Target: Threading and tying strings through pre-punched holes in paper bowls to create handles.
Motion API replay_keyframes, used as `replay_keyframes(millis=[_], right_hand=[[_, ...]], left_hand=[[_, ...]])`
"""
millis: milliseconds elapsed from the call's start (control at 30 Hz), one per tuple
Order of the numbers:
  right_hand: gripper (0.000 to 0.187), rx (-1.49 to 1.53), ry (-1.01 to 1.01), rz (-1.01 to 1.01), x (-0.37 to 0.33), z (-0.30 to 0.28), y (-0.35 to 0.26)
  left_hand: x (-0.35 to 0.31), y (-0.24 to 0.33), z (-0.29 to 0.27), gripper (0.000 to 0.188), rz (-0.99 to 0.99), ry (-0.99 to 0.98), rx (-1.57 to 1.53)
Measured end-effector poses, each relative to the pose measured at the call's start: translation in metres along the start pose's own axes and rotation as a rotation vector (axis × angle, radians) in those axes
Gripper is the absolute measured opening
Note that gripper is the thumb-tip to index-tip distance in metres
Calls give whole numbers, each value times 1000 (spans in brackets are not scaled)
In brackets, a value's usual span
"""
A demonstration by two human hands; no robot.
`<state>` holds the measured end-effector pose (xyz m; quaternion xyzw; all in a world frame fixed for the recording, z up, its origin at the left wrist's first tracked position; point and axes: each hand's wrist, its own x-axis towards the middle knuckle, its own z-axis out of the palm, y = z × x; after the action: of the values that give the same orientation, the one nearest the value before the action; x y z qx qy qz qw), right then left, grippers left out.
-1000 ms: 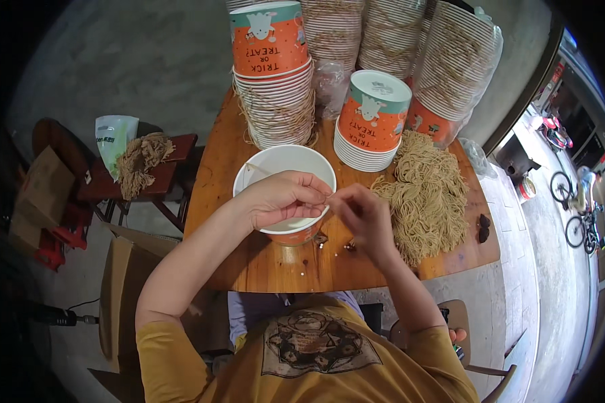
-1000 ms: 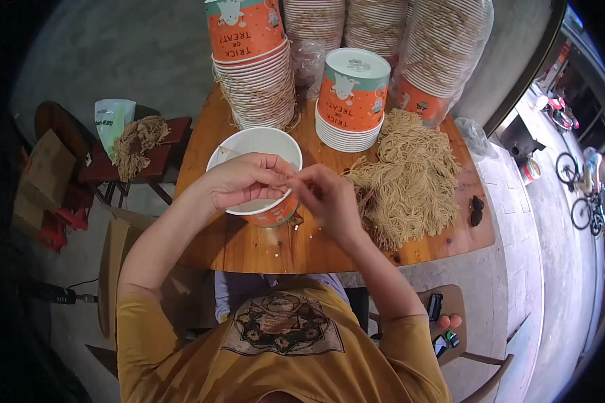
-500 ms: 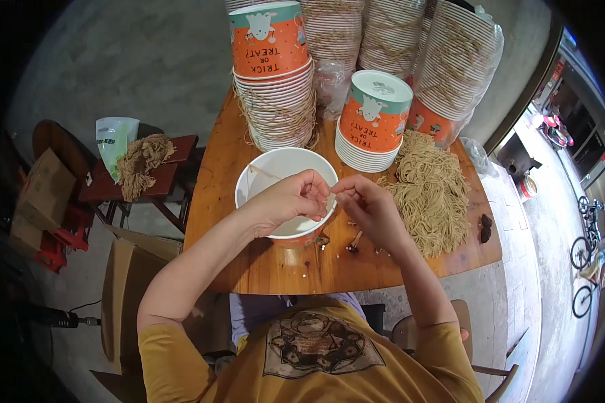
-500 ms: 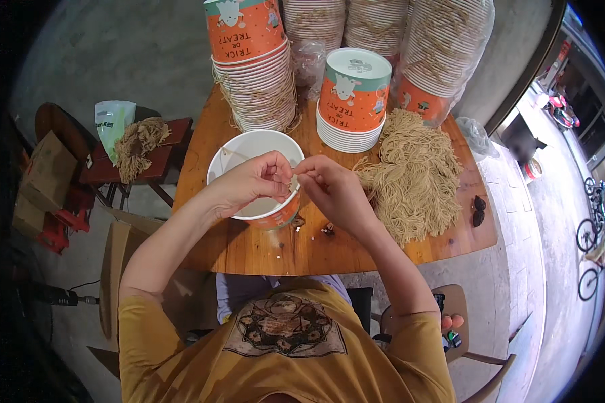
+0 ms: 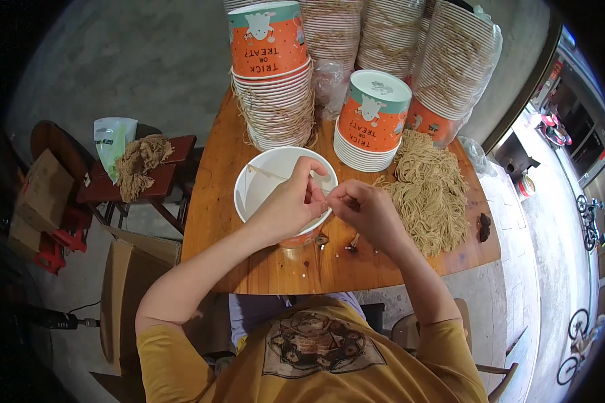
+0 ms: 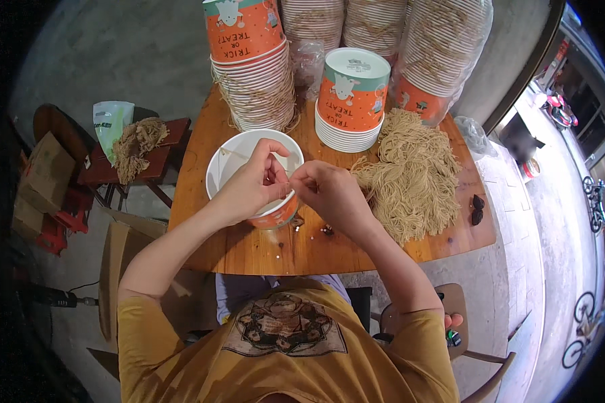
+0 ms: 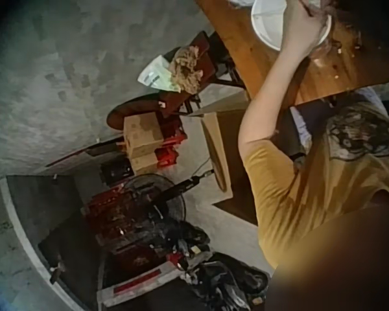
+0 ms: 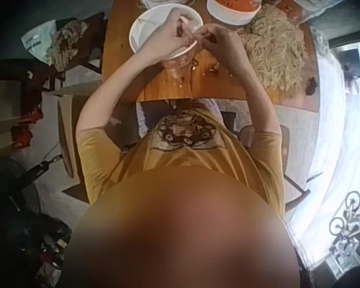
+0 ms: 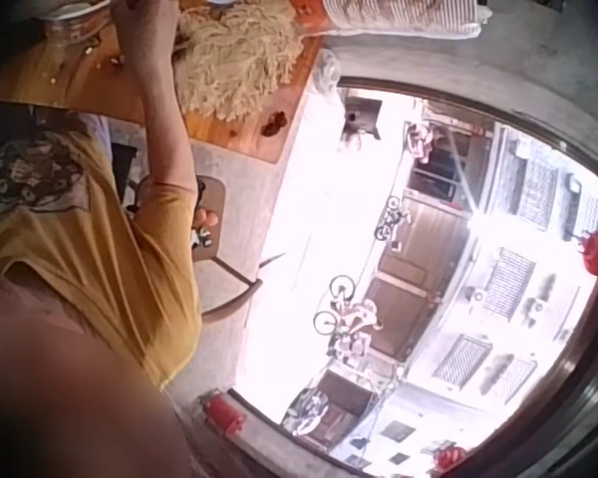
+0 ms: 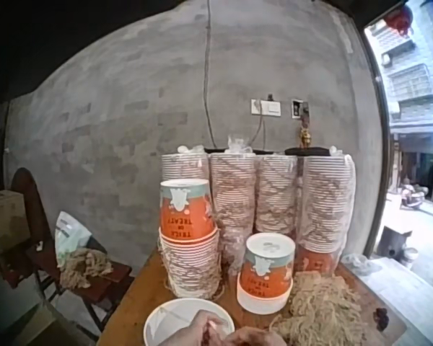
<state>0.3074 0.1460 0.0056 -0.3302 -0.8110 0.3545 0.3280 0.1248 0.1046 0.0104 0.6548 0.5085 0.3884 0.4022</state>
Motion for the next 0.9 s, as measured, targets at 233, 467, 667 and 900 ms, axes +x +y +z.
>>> replay_keyframes(millis=[233,467,667,900], right_hand=[[10,3,-64,131,1,-6,-11],[8,18,6,40,0,1,-7],[6,45,27,52,-1,4,-4],[8,-5,10,56,-1,3,-4]], left_hand=[[1,3,-3,42,54,-19,34],[-3,1,-2,42,88,-48,51],[-14,-7,-6,22,95,146,289],[-14,3,12,12,-25,147,222]])
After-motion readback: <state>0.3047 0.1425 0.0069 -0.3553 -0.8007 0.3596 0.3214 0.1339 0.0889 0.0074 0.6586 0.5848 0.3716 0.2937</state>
